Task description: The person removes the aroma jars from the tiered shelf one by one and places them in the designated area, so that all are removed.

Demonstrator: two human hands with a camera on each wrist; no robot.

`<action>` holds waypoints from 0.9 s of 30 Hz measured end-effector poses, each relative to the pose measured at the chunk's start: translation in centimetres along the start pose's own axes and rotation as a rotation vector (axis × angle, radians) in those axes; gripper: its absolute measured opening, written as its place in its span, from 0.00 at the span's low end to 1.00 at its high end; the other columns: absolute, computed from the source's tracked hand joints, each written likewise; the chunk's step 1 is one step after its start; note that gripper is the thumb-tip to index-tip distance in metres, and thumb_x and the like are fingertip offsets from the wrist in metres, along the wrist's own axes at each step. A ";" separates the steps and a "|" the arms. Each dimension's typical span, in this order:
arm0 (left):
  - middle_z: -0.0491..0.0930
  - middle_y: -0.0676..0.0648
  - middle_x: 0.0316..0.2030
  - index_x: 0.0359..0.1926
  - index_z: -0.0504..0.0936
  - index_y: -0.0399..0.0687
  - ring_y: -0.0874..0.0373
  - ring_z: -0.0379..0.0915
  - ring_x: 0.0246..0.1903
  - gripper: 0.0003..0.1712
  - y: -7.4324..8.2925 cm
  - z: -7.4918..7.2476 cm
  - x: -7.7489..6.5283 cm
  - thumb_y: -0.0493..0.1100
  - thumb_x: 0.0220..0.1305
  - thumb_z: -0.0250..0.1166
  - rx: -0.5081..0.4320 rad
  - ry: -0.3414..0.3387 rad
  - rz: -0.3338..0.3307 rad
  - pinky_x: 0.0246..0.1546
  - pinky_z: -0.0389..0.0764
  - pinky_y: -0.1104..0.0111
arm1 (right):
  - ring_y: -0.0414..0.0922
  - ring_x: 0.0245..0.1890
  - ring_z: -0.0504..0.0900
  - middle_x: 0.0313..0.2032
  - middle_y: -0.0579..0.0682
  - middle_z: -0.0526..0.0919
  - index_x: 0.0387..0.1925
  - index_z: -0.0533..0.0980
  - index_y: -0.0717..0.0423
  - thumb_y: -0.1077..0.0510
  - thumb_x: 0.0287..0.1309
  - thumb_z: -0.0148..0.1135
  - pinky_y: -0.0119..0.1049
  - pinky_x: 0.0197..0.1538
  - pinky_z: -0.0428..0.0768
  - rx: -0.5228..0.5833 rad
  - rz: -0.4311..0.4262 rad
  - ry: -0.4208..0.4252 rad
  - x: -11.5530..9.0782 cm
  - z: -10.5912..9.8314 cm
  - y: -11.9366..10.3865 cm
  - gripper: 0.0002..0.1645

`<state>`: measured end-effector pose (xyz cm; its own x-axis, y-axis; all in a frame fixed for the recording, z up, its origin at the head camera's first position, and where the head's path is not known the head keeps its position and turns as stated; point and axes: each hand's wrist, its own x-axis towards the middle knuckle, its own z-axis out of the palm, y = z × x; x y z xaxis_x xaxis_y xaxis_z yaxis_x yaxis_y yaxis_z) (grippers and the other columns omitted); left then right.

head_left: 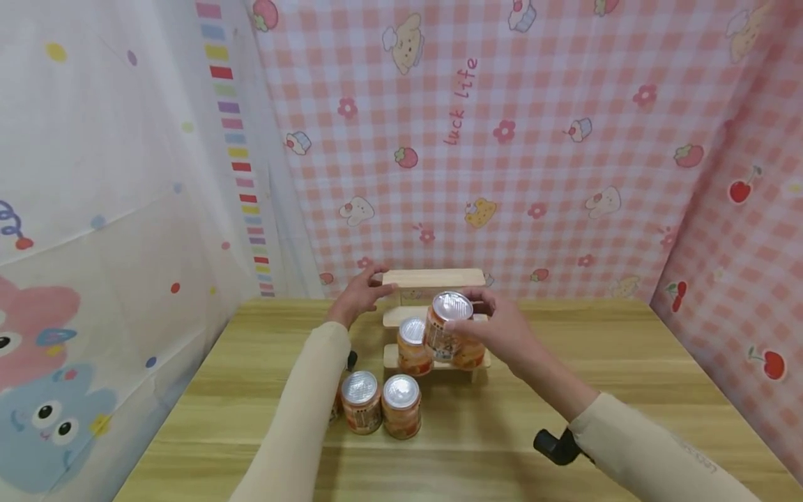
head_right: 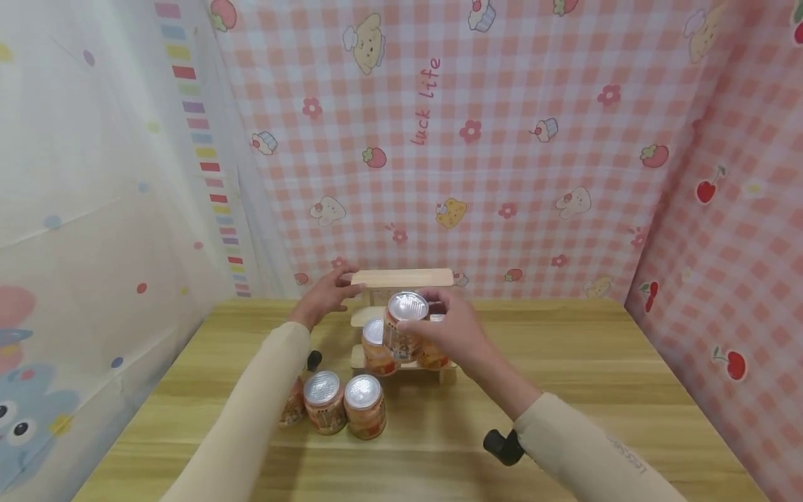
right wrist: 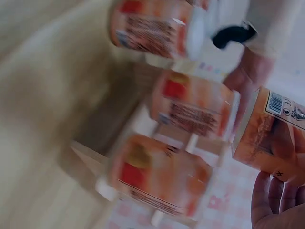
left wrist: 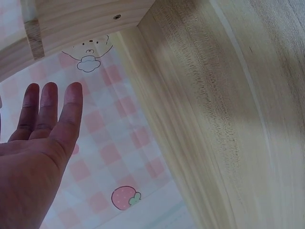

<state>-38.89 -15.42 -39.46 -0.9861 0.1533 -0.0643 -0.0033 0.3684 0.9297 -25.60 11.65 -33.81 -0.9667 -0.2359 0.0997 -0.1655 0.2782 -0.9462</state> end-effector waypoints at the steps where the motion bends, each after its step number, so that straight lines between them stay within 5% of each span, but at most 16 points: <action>1: 0.69 0.34 0.63 0.69 0.66 0.51 0.41 0.68 0.61 0.33 0.0 0.0 -0.1 0.49 0.68 0.66 -0.003 -0.003 0.001 0.56 0.74 0.47 | 0.52 0.53 0.76 0.51 0.56 0.79 0.58 0.74 0.56 0.53 0.51 0.76 0.43 0.47 0.81 -0.003 0.008 0.005 -0.5 0.2 0.5 0.34; 13: 0.68 0.34 0.64 0.71 0.64 0.50 0.41 0.68 0.61 0.34 0.1 0.0 -0.2 0.49 0.69 0.64 -0.005 0.003 0.001 0.55 0.74 0.47 | 0.51 0.49 0.78 0.48 0.54 0.79 0.55 0.75 0.58 0.57 0.45 0.80 0.40 0.47 0.81 -0.018 0.024 0.024 -4.3 2.5 6.3 0.34; 27: 0.71 0.36 0.62 0.70 0.66 0.52 0.43 0.69 0.61 0.32 0.3 0.1 -0.1 0.50 0.69 0.64 0.021 0.016 -0.016 0.55 0.73 0.48 | 0.49 0.49 0.77 0.45 0.52 0.80 0.50 0.76 0.60 0.62 0.38 0.82 0.37 0.48 0.80 0.035 0.066 0.063 -4.8 5.2 10.5 0.34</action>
<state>-38.75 -15.27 -39.18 -0.9884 0.1329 -0.0730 -0.0156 0.3897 0.9208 -21.67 10.90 -45.81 -0.9858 -0.1588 0.0551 -0.0953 0.2583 -0.9613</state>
